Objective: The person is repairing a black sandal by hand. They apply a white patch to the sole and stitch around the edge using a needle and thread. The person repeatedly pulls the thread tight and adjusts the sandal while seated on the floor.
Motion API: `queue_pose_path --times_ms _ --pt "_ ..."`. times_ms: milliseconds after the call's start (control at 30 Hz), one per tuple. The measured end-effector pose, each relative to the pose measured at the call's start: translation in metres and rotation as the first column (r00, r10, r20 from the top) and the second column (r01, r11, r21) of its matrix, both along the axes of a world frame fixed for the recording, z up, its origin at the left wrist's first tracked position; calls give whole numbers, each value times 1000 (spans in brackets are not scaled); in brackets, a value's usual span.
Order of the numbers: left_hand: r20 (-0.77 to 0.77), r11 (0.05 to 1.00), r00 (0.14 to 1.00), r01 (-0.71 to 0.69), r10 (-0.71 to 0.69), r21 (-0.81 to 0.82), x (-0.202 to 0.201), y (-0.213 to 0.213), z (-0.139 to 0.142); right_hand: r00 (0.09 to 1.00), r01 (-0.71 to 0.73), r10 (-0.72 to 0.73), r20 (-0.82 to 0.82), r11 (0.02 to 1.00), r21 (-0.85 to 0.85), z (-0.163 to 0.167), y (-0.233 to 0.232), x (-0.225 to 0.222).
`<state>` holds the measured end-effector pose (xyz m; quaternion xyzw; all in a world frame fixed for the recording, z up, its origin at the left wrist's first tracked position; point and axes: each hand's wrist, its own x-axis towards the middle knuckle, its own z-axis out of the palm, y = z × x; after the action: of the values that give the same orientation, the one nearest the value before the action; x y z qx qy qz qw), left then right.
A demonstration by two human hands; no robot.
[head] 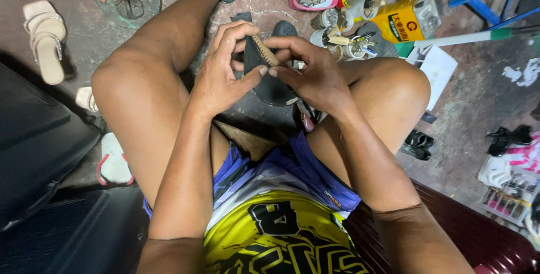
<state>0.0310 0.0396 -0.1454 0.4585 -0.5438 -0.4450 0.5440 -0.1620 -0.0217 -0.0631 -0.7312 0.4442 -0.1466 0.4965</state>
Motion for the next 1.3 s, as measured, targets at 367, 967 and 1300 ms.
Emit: queue_pose_path --times_ms 367,967,1300 --pt "-179 999 983 47 -49 -17 -20 -5 -15 984 -142 89 -156 919 -369 6 -5 -7" --pt "11 996 996 -85 86 -26 -24 -4 2 977 61 -76 -198 995 -81 3 -13 -9" --pt "-22 999 999 -40 40 -5 -21 -1 4 996 -91 89 -27 992 -83 -19 -19 -7"
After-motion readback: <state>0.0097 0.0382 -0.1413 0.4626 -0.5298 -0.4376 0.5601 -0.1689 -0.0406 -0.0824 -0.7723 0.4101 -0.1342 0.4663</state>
